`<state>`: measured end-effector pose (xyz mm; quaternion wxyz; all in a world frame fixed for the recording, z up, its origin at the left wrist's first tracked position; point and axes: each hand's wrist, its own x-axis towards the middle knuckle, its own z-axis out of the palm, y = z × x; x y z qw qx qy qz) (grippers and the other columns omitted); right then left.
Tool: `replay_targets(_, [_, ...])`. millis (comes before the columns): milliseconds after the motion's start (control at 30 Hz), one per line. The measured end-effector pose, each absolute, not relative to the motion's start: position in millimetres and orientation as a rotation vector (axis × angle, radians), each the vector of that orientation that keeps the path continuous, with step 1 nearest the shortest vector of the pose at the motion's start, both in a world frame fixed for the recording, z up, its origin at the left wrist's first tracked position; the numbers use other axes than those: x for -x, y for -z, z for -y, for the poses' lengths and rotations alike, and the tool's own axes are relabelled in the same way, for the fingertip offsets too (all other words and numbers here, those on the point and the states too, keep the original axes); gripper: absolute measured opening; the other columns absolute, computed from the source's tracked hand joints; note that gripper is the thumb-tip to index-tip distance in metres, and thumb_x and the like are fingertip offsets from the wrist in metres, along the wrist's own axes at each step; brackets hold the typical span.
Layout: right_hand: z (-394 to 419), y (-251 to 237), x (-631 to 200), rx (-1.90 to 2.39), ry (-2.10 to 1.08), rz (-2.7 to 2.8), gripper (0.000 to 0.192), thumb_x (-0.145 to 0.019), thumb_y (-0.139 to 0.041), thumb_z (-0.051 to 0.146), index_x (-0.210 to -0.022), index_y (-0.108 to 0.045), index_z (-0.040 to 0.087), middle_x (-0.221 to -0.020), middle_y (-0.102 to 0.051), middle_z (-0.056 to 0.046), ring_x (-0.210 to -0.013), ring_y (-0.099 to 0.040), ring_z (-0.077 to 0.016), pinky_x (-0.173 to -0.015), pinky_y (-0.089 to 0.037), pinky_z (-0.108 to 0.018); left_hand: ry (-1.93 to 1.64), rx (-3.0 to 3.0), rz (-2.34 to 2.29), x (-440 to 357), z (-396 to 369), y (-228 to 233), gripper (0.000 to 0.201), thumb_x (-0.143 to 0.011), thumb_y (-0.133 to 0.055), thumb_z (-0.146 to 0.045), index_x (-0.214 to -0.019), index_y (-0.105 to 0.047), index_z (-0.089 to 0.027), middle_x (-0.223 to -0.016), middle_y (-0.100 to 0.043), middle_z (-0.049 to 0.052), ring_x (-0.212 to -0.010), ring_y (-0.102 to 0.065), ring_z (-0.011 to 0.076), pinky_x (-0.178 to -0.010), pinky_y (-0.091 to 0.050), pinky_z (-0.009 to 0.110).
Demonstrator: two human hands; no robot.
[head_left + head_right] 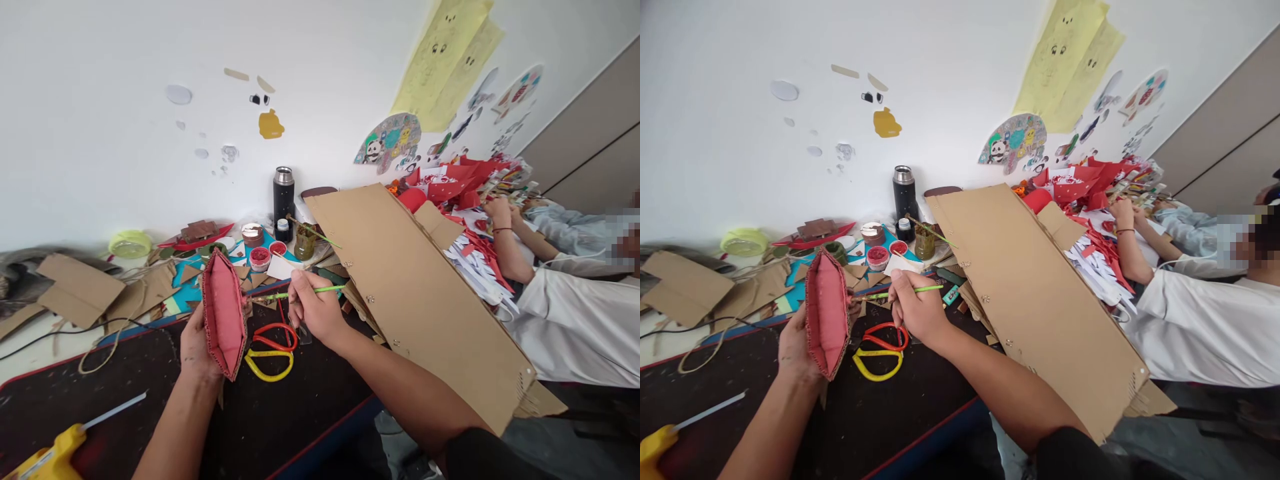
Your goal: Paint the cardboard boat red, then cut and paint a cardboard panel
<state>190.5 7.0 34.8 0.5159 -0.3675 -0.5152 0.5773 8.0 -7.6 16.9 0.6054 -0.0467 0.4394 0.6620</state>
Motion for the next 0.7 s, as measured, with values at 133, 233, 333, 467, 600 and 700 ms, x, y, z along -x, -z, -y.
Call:
replay_targets(133, [-1.5, -30.3, -191.0, 0.899, -1.392, 1.274, 0.068, -0.096, -0.060, 0.084, -0.070, -0.053, 0.022, -0.048, -0.042, 0.010, -0.032, -0.048, -0.0080, -0.034, -0.024, -0.019, -1.540, 0.077, -1.002, -6.7, 8.7, -14.7, 0.043, -0.103, -0.048, -0.019, -0.138, -0.073, -0.016, -0.078, -0.084, 0.007, -0.082, -0.085, 0.0295, -0.083, -0.071, 0.042])
replay_targets(233, [-0.2, -30.0, -192.2, 0.906, -1.405, 1.264, 0.068, -0.095, -0.061, 0.085, -0.069, -0.052, 0.023, -0.047, -0.041, 0.010, -0.031, -0.047, -0.0082, -0.033, -0.025, -0.019, -1.538, 0.071, -1.011, -7.0, 8.5, -14.4, 0.042, -0.103, -0.048, -0.019, -0.137, -0.073, -0.016, -0.077, -0.083, 0.007, -0.082, -0.085, 0.0303, -0.082, -0.071, 0.043])
replay_targets(333, [-2.2, -32.6, -191.3, 0.901, -1.410, 1.220, 0.068, -0.093, -0.062, 0.086, -0.070, -0.052, 0.023, -0.044, -0.040, 0.010, -0.031, -0.047, -0.0088, -0.034, -0.028, -0.019, -1.532, 0.081, -1.024, -8.5, 7.8, -17.0, 0.041, -0.104, -0.049, -0.021, -0.135, -0.074, -0.014, -0.076, -0.083, 0.007, -0.081, -0.085, 0.0302, -0.081, -0.071, 0.042])
replay_targets(467, [-1.8, -32.2, -188.8, 0.886, -1.430, 1.206, 0.067, -0.093, -0.062, 0.086, -0.071, -0.053, 0.023, -0.044, -0.042, 0.010, -0.032, -0.048, -0.0095, -0.036, -0.032, -0.019, -1.536, 0.080, -1.038, -9.7, 8.0, -19.3, 0.040, -0.103, -0.050, -0.020, -0.133, -0.075, -0.014, -0.077, -0.083, 0.007, -0.084, -0.085, 0.0297, -0.085, -0.071, 0.042])
replay_targets(600, [2.4, -29.5, -190.2, 0.910, -1.423, 1.246, 0.067, -0.095, -0.060, 0.085, -0.069, -0.051, 0.023, -0.045, -0.040, 0.010, -0.032, -0.048, -0.0090, -0.035, -0.028, -0.020, -1.565, 0.056, -1.025, -8.7, 8.6, -15.3, 0.040, -0.100, -0.055, -0.020, -0.134, -0.076, -0.017, -0.085, -0.085, 0.008, -0.088, -0.086, 0.0313, -0.087, -0.070, 0.043])
replay_targets(700, [2.3, -31.3, -191.3, 0.925, -1.422, 1.258, 0.068, -0.095, -0.059, 0.085, -0.069, -0.051, 0.023, -0.046, -0.040, 0.010, -0.032, -0.048, -0.0088, -0.035, -0.027, -0.020, -1.560, 0.051, -1.048, -8.6, 8.2, -13.6, 0.040, -0.100, -0.057, -0.021, -0.134, -0.076, -0.016, -0.085, -0.085, 0.009, -0.089, -0.085, 0.0323, -0.086, -0.070, 0.044])
